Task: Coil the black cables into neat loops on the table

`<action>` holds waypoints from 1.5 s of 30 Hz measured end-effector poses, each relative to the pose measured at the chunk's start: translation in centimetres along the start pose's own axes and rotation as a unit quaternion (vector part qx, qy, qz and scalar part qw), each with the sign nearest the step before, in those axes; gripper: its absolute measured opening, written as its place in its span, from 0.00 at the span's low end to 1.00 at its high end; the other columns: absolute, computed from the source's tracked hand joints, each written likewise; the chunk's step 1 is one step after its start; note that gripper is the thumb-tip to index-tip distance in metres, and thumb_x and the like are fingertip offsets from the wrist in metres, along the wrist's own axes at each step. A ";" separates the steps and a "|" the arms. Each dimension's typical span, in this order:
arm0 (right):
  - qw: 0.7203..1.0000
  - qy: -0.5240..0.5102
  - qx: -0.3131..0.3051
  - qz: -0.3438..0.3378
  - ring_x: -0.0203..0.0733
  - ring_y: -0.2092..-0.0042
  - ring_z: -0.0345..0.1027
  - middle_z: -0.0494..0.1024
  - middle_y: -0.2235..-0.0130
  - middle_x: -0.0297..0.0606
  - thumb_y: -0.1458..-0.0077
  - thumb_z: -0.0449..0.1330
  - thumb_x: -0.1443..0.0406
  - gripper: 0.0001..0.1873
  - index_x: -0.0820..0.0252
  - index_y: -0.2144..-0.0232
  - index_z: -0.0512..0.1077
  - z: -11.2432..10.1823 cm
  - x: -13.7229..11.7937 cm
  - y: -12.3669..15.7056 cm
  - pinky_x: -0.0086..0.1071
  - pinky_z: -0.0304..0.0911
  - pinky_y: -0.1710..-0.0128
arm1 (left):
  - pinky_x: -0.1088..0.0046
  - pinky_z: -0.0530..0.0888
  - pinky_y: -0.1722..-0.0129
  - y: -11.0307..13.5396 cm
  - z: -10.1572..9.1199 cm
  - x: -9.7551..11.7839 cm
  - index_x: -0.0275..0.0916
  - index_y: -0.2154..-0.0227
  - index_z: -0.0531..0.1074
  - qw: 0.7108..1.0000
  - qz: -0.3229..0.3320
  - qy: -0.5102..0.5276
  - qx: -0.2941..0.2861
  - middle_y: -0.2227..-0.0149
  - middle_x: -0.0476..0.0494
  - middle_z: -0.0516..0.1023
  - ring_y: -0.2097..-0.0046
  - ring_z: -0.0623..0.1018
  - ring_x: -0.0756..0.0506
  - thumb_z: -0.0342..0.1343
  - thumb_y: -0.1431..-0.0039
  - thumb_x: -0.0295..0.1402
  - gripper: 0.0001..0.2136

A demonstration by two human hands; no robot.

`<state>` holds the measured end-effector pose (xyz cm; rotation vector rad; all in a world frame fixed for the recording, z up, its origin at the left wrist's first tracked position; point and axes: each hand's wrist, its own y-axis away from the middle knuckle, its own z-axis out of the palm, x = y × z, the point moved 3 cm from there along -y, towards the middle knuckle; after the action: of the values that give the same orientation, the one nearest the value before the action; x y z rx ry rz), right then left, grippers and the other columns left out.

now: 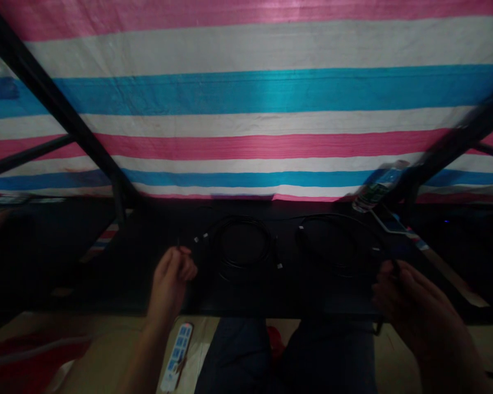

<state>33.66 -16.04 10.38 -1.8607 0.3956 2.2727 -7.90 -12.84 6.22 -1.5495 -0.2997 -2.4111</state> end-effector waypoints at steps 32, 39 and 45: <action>0.956 0.240 -0.171 0.006 0.50 0.49 0.73 0.77 0.51 0.45 0.49 0.65 0.60 0.23 0.60 0.51 0.70 14.8 7.0 5.2 0.42 0.68 0.48 | 0.47 0.65 0.36 6.4 10.2 -9.8 0.40 0.48 0.71 0.776 0.256 -0.513 -0.262 0.28 0.37 0.51 0.27 0.45 0.35 0.48 0.34 0.24 0.15; 0.955 0.209 -0.208 0.024 0.51 0.47 0.72 0.73 0.45 0.48 0.45 0.59 0.62 0.27 0.57 0.43 0.68 14.0 9.4 6.1 0.45 0.73 0.51 | 0.42 0.65 0.40 4.0 10.6 -8.0 0.37 0.60 0.69 0.743 0.329 -0.546 -0.202 0.29 0.31 0.53 0.27 0.42 0.33 0.45 0.38 0.17 0.12; 0.981 0.081 -0.150 0.097 0.29 0.84 0.59 0.71 0.71 0.32 0.41 0.58 0.48 0.26 0.60 0.51 0.70 13.0 7.7 4.3 0.25 0.59 0.88 | 0.44 0.62 0.38 5.1 10.2 -6.9 0.38 0.49 0.63 0.800 0.401 -0.426 -0.130 0.32 0.26 0.59 0.28 0.50 0.34 0.47 0.40 0.16 0.18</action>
<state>18.65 -16.26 5.58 -2.2551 0.2779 2.4281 5.24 -13.84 4.25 -2.2005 0.4828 -1.0453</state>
